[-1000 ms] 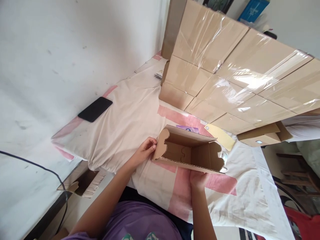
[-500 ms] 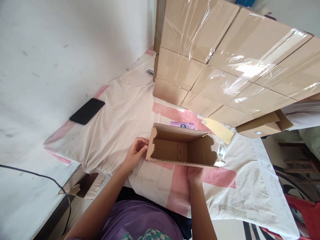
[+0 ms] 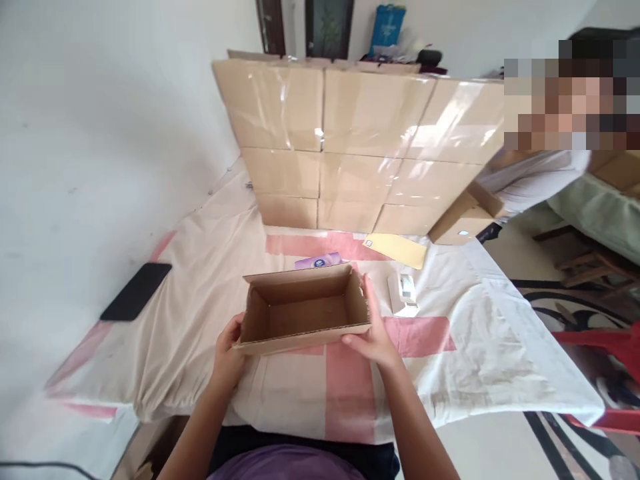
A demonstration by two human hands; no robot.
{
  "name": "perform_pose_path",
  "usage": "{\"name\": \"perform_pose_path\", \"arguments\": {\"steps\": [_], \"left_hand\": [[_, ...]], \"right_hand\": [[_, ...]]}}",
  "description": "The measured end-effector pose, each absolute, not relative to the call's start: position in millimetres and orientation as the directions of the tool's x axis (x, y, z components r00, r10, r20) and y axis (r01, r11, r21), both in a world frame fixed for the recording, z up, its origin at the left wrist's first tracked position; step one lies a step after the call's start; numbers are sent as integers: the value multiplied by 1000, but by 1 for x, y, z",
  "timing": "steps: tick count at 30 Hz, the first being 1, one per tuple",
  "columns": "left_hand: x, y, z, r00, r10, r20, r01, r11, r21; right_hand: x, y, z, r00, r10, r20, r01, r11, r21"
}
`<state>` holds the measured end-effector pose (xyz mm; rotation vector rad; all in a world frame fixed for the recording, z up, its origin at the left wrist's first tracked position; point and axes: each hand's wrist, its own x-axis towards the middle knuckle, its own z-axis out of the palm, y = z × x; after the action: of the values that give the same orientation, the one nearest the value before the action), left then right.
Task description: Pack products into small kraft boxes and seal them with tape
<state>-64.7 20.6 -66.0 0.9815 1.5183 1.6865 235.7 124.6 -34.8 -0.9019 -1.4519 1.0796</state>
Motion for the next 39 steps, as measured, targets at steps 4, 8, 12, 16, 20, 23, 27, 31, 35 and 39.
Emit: {"name": "perform_pose_path", "arguments": {"steps": [4, 8, 12, 16, 20, 23, 27, 31, 35, 39], "left_hand": [[-105, 31, -42, -672, 703, 233, 120, -208, 971], [-121, 87, 58, -669, 570, 478, 363, -310, 879], [-43, 178, 166, -16, 841, 541, 598, -426, 680], [85, 287, 175, 690, 714, 117, 548, -621, 561], [184, 373, 102, 770, 612, -181, 631, -686, 363], [221, 407, 48, 735, 606, -306, 678, -677, 288], [234, 425, 13, 665, 647, -373, 736, -653, 179], [233, 426, 16, 631, 710, -312, 762, -643, 77], [217, 413, 41, 610, 749, -259, 778, -628, 19], [156, 384, 79, 568, 746, -347, 800, -600, 21]], "right_hand": [[239, 152, -9, -420, 825, 377, -25, 405, -914], [230, 172, -22, -546, 693, 471, 4, 564, -826], [227, 176, -49, -545, 619, 565, -43, 653, -756], [228, 178, -64, -564, 577, 591, -119, 651, -750], [226, 188, -75, -570, 522, 634, -132, 704, -698], [222, 194, -79, -580, 477, 660, -110, 757, -644], [220, 195, -80, -604, 479, 637, -50, 775, -630], [219, 193, -76, -562, 468, 682, -56, 801, -596], [219, 192, -72, -496, 445, 746, -83, 830, -551], [219, 189, -70, -486, 455, 747, -79, 828, -555]]}}
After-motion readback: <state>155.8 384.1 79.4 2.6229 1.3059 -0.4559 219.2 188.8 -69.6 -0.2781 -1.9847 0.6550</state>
